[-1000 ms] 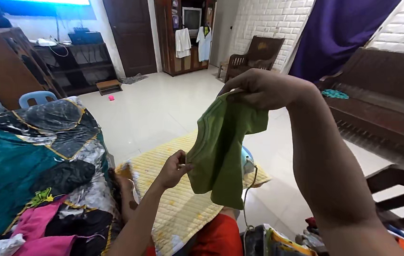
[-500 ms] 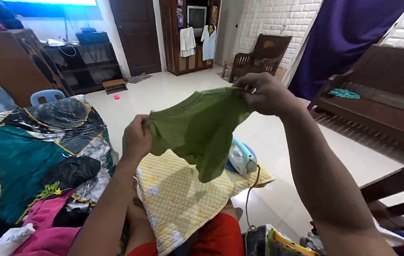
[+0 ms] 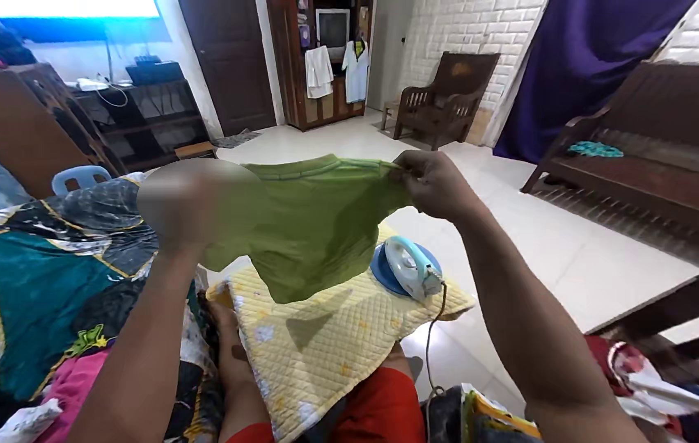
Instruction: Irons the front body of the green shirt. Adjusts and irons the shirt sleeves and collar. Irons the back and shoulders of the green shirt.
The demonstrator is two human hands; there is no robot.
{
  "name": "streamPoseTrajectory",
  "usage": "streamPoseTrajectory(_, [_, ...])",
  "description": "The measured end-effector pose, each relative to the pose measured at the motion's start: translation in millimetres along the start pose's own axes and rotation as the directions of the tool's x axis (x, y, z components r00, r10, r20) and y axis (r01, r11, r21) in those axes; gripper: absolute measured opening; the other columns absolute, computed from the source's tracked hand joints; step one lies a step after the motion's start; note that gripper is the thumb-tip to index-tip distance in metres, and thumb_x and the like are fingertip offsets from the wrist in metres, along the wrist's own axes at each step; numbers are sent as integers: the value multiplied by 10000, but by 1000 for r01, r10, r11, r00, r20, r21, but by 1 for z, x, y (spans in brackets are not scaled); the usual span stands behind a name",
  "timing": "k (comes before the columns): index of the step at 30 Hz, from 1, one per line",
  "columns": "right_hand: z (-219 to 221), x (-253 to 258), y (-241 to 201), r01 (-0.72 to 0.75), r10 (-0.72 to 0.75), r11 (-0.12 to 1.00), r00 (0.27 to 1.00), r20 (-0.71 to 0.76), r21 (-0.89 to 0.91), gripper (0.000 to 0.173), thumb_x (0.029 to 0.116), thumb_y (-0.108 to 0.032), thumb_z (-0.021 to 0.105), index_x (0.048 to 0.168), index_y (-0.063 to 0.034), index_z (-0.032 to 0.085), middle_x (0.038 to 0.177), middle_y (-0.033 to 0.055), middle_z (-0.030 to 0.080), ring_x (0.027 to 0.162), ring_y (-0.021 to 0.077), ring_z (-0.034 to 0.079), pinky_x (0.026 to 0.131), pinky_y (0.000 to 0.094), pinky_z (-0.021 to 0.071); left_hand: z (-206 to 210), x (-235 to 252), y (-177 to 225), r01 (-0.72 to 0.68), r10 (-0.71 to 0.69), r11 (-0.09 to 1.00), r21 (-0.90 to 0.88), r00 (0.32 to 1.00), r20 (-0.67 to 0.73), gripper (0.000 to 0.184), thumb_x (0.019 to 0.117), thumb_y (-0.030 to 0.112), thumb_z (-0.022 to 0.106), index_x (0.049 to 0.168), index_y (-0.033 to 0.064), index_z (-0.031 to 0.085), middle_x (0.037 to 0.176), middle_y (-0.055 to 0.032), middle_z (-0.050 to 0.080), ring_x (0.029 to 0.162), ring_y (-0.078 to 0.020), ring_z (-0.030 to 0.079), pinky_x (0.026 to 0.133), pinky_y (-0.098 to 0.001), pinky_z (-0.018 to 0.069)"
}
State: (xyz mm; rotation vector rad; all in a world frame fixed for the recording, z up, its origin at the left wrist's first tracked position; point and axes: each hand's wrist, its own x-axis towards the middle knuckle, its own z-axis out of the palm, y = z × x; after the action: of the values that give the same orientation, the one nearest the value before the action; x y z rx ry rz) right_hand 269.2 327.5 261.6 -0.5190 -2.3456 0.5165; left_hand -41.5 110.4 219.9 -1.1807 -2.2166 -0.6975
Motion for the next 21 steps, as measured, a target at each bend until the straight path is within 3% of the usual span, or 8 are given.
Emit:
streamPoseTrajectory(1, [3,-5,2,10,-9,1000,999,-49,22,123,1029,-129,591,1013,-65,695,828,30,693,704,86,658,662,296,573,24,2,-24,-151,126,975,-161,980,-153,440,1103,360,445,1086,-26,655,813,-253,679,698,-445,679,611,-635,528])
streamPoseTrajectory(5, [14,-45,1,39,-32,998,988,-151,39,113,1026,-160,634,971,-64,654,739,33,640,591,100,605,532,276,532,30,-18,-48,-255,239,902,-349,967,-89,451,1099,376,425,1079,1,675,797,-229,684,696,-414,683,624,-639,525])
streamPoseTrajectory(7, [12,-72,2,102,-87,990,986,-145,100,117,986,-177,662,919,-81,653,678,-6,612,528,77,565,466,251,500,22,-44,-61,-355,344,840,-409,933,-104,473,1093,385,414,1021,15,699,773,-161,691,664,-270,677,610,-504,553])
streamPoseTrajectory(9, [10,-105,10,193,-174,956,979,-105,221,150,971,-266,697,901,-136,670,697,-83,625,567,-1,571,506,187,510,11,-79,-76,-398,430,739,-543,900,-74,546,1059,543,443,939,76,700,726,-59,676,633,-101,636,592,-328,543])
streamPoseTrajectory(11, [13,-137,15,231,-232,897,972,-43,376,158,995,-337,703,973,-181,718,787,-115,676,684,-40,620,615,160,542,-7,-114,-83,-357,483,638,-682,876,-8,498,939,681,571,924,196,681,708,78,655,624,39,607,570,-187,524])
streamPoseTrajectory(13, [20,-156,14,233,-265,850,964,3,472,157,1008,-345,688,1008,-192,721,824,-96,692,732,-21,637,657,178,547,-24,-139,-85,-257,518,566,-783,850,96,412,873,619,714,924,211,691,738,101,675,666,64,622,614,-159,538])
streamPoseTrajectory(17, [38,-158,23,229,-283,811,959,19,539,181,1023,-329,668,991,-158,719,801,-53,683,739,24,652,671,216,559,-26,-152,-91,-133,488,561,-817,851,196,319,937,444,734,911,129,696,731,23,694,674,15,642,629,-192,536])
streamPoseTrajectory(21, [59,-129,57,176,-232,819,972,33,547,168,1030,-307,661,1027,-154,732,867,-87,714,795,-19,664,722,176,570,15,-131,-98,-110,403,601,-791,897,181,234,979,441,674,1044,222,724,872,121,729,773,86,653,703,-139,557])
